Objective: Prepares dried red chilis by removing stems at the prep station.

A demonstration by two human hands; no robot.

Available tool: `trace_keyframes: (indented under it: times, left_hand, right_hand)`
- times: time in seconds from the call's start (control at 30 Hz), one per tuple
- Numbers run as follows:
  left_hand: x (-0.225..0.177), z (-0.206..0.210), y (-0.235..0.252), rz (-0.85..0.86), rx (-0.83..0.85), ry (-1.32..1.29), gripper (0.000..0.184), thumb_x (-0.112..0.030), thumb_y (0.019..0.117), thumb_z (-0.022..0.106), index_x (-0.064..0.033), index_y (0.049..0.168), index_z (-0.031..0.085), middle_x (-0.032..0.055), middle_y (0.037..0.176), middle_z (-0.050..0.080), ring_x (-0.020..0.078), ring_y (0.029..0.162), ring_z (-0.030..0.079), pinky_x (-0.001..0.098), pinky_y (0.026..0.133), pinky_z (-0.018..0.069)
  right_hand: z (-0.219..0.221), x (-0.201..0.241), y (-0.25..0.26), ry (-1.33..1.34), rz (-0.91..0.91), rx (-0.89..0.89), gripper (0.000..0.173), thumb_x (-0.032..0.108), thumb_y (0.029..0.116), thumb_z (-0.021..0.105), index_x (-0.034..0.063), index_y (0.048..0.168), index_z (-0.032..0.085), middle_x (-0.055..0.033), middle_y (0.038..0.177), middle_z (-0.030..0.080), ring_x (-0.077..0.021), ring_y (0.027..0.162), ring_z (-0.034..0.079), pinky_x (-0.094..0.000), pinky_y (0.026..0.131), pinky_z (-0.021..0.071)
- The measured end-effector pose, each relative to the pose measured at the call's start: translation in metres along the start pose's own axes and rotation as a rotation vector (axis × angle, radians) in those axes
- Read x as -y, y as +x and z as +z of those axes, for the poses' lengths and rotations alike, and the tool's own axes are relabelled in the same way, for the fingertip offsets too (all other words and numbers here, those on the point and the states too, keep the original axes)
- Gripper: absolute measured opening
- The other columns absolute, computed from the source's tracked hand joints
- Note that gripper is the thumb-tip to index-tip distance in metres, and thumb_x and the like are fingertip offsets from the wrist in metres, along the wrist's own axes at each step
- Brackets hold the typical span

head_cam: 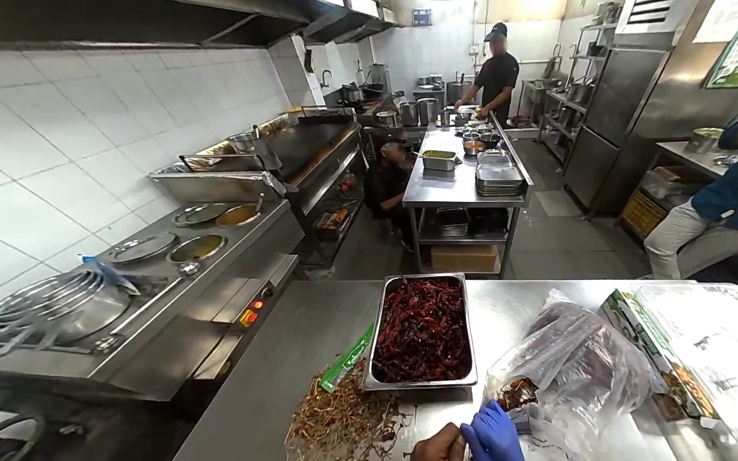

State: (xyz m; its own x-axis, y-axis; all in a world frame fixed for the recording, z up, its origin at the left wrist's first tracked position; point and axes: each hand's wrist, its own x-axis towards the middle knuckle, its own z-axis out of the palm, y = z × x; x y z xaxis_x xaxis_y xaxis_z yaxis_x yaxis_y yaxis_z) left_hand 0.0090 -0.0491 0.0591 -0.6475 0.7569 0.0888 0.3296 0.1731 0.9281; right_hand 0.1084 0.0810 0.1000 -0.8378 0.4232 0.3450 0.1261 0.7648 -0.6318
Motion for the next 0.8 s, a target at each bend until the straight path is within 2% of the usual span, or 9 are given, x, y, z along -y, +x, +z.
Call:
trace_keyframes:
  times: [0.07, 0.13, 0.23, 0.3, 0.37, 0.43, 0.53, 0.7, 0.8]
  left_hand:
    - [-0.007, 0.001, -0.004, 0.205, -0.11, 0.558, 0.019, -0.012, 0.0949, 0.057, -0.0058, 0.084, 0.071, 0.0057, 0.065, 0.065, 0.0201, 0.058, 0.066, 0.0414, 0.052, 0.0532]
    - [-0.012, 0.003, -0.005, 0.312, -0.173, 0.716, 0.019, -0.013, 0.092, 0.056, -0.0091, 0.086, 0.073, 0.0036, 0.066, 0.066, 0.0191, 0.058, 0.067, 0.0399, 0.049, 0.053]
    - [-0.021, -0.001, 0.004, 0.285, -0.151, 0.449, 0.023, -0.019, 0.1015, 0.056, -0.0092, 0.097, 0.076, 0.0009, 0.077, 0.072, 0.012, 0.065, 0.068, 0.0335, 0.059, 0.0579]
    - [-0.017, -0.012, 0.022, 0.168, -0.159, 0.217, 0.023, -0.022, 0.1045, 0.055, -0.007, 0.106, 0.073, 0.0014, 0.082, 0.071, 0.0101, 0.068, 0.066, 0.0327, 0.064, 0.0592]
    - [-0.013, -0.03, 0.035, 0.147, -0.239, 0.218, 0.027, -0.025, 0.1044, 0.055, -0.008, 0.112, 0.074, 0.0002, 0.089, 0.073, 0.008, 0.073, 0.068, 0.0311, 0.068, 0.0606]
    - [-0.015, -0.05, 0.05, 0.192, -0.275, 0.328, 0.028, -0.027, 0.1042, 0.055, -0.0119, 0.119, 0.074, 0.0, 0.101, 0.075, 0.0088, 0.085, 0.071, 0.0336, 0.077, 0.0623]
    - [-0.033, -0.076, 0.066, 0.292, -0.287, 0.502, 0.031, -0.026, 0.1046, 0.054, -0.0194, 0.131, 0.069, 0.0002, 0.11, 0.072, 0.0132, 0.093, 0.069, 0.0391, 0.079, 0.0609]
    - [-0.061, -0.087, 0.088, 0.55, -0.286, 0.541, 0.03, -0.016, 0.1034, 0.056, -0.0137, 0.13, 0.071, 0.0046, 0.126, 0.07, 0.0204, 0.119, 0.064, 0.0443, 0.102, 0.0527]
    - [-0.029, -0.077, 0.106, 0.531, -0.074, 0.747, 0.047, -0.027, 0.1089, 0.046, -0.019, 0.155, 0.048, 0.0051, 0.167, 0.034, 0.0283, 0.156, 0.024, 0.057, 0.126, 0.0219]
  right_hand:
    - [0.047, -0.033, -0.004, -0.067, -0.177, -0.275, 0.04, 0.022, 0.1031, 0.056, 0.0056, 0.067, 0.062, -0.007, 0.063, 0.062, -0.0213, 0.064, 0.064, -0.041, 0.076, 0.0527]
    - [0.073, -0.062, -0.003, -0.168, -0.156, -0.335, 0.033, 0.025, 0.0993, 0.059, 0.0115, 0.07, 0.067, -0.0025, 0.064, 0.064, -0.0185, 0.063, 0.065, -0.0417, 0.071, 0.0549]
    - [0.07, -0.081, 0.002, 0.233, 0.151, -0.22, 0.045, 0.03, 0.1029, 0.056, 0.0136, 0.061, 0.057, 0.0025, 0.054, 0.05, -0.0114, 0.052, 0.051, -0.034, 0.058, 0.0429]
    - [0.05, -0.076, 0.008, 0.594, 0.279, -0.097, 0.047, 0.033, 0.1048, 0.056, 0.0106, 0.064, 0.064, 0.0016, 0.056, 0.055, -0.0108, 0.051, 0.052, -0.0316, 0.05, 0.0436]
    - [0.052, -0.072, 0.0, 0.58, 0.244, -0.022, 0.041, 0.035, 0.1047, 0.057, 0.0108, 0.073, 0.069, 0.0015, 0.065, 0.061, -0.0103, 0.062, 0.058, -0.0315, 0.06, 0.048]
    - [0.065, -0.076, -0.009, 0.309, 0.206, 0.177, 0.036, 0.047, 0.1026, 0.056, 0.0169, 0.103, 0.075, 0.0017, 0.087, 0.071, -0.0116, 0.082, 0.067, -0.037, 0.078, 0.056]
    - [0.088, -0.076, -0.026, 0.066, 0.282, 0.52, 0.059, 0.06, 0.0997, 0.049, 0.0245, 0.146, 0.057, -0.0038, 0.119, 0.071, -0.0228, 0.106, 0.068, -0.0506, 0.092, 0.0543]
    - [0.079, -0.077, -0.042, 0.142, 0.263, 0.572, 0.044, 0.052, 0.1045, 0.045, 0.0226, 0.123, 0.072, 0.0002, 0.104, 0.075, -0.0173, 0.097, 0.07, -0.0471, 0.089, 0.0555]
    - [0.061, -0.078, -0.045, 0.013, 0.275, 0.426, 0.04, 0.046, 0.105, 0.045, 0.0197, 0.114, 0.074, 0.0002, 0.101, 0.074, -0.0174, 0.097, 0.07, -0.0458, 0.09, 0.0545]
